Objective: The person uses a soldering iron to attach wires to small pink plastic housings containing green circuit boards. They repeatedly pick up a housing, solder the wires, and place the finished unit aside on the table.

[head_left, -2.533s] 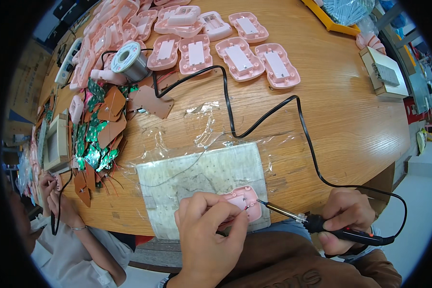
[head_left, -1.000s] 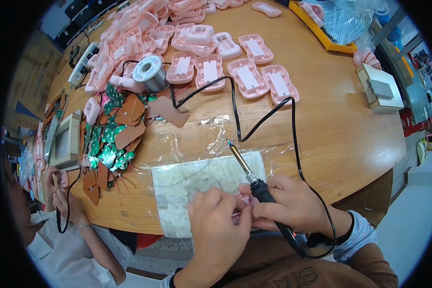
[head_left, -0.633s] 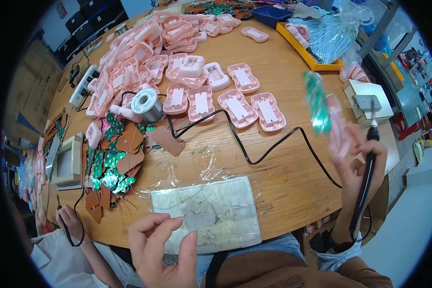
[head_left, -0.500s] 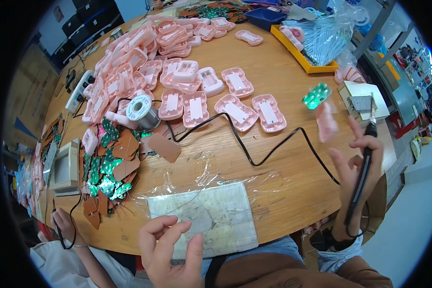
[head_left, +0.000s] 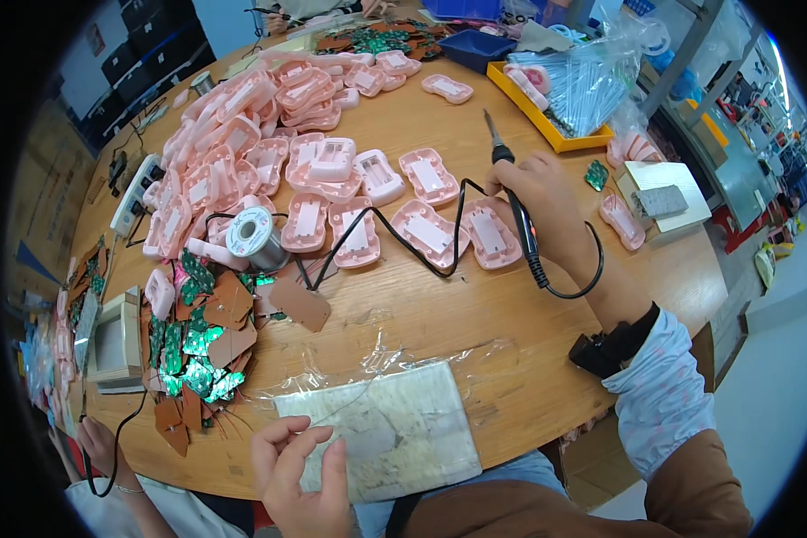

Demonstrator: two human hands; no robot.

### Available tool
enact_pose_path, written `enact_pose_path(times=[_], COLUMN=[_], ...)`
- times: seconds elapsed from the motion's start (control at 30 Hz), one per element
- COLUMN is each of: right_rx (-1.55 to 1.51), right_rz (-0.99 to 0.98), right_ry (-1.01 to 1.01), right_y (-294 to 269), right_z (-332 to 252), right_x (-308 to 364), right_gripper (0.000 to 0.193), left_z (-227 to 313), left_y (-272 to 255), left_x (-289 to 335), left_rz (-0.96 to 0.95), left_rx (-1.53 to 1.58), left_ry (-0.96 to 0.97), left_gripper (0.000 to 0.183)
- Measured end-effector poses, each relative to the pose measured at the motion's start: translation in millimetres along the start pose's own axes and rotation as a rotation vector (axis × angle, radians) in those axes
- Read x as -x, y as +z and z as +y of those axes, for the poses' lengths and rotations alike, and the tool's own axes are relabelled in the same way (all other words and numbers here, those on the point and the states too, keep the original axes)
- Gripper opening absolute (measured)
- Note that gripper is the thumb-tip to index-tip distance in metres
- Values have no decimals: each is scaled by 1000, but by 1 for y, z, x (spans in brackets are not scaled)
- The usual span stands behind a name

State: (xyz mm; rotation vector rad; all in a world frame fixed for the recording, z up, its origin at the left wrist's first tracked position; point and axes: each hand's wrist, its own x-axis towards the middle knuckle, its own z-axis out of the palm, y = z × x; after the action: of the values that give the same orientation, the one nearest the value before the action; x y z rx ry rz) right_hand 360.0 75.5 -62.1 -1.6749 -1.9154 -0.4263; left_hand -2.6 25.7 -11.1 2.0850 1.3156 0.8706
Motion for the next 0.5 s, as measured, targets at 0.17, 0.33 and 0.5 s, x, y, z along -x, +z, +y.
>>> enact_pose_path(times=[0.17, 0.33, 0.5], right_rx=[26, -213, -232], right_rz=[241, 499, 551], right_ry=[178, 398, 533], right_y=[-38, -112, -162], right_z=[-15, -54, -77], right_x=[1, 27, 34], right_gripper=[17, 10, 12], left_z=[-2, 26, 76], left_y=[-1, 63, 143], left_x=[-13, -62, -90], left_rz=[-16, -239, -478], left_rx=[41, 136, 80], left_ry=[77, 433, 524], left_gripper=[12, 69, 56])
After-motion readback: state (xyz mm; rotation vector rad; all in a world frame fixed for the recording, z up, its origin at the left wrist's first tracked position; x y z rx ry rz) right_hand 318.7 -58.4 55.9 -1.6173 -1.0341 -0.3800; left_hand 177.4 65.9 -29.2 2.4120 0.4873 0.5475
